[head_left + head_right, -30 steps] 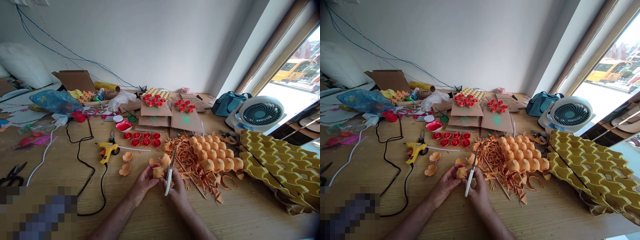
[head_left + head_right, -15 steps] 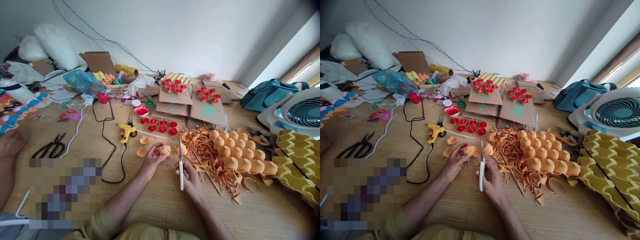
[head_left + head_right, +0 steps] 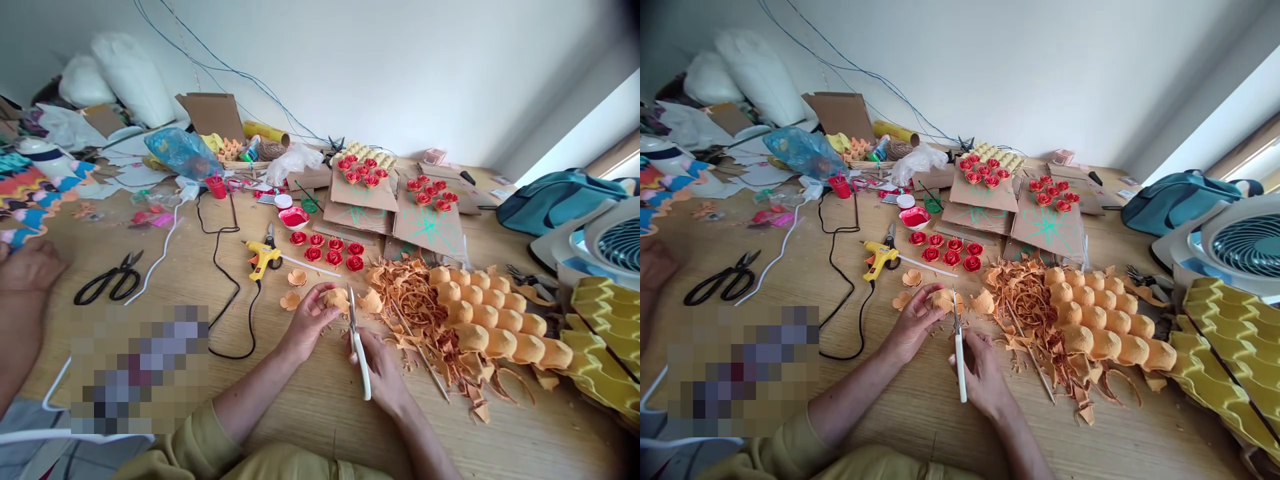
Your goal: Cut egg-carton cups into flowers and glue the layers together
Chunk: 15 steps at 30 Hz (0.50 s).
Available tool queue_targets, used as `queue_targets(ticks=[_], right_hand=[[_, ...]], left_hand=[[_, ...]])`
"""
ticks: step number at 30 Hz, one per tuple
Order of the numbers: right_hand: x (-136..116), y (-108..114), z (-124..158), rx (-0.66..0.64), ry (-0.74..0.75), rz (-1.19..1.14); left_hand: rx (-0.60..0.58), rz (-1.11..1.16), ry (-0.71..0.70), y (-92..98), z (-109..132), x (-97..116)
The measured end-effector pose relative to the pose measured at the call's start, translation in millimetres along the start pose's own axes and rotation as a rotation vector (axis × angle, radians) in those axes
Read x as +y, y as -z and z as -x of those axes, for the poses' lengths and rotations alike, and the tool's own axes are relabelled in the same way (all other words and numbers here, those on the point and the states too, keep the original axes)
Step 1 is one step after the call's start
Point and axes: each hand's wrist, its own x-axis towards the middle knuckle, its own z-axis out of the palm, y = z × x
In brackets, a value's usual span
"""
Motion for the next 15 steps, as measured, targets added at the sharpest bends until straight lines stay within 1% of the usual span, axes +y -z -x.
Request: queue_targets(ticks=[9,15], right_hand=[[-4.2,0.4,-0.8,-0.014,0.035,0.001],[-1.7,-1.0,-0.8,0.002,0.066,0.006]], left_hand=[[-0.054,-0.093,-0.094,3.3,1.7,-5.9],[-0.065,-0.123,-0.091,0.4,5.2,-7.2]])
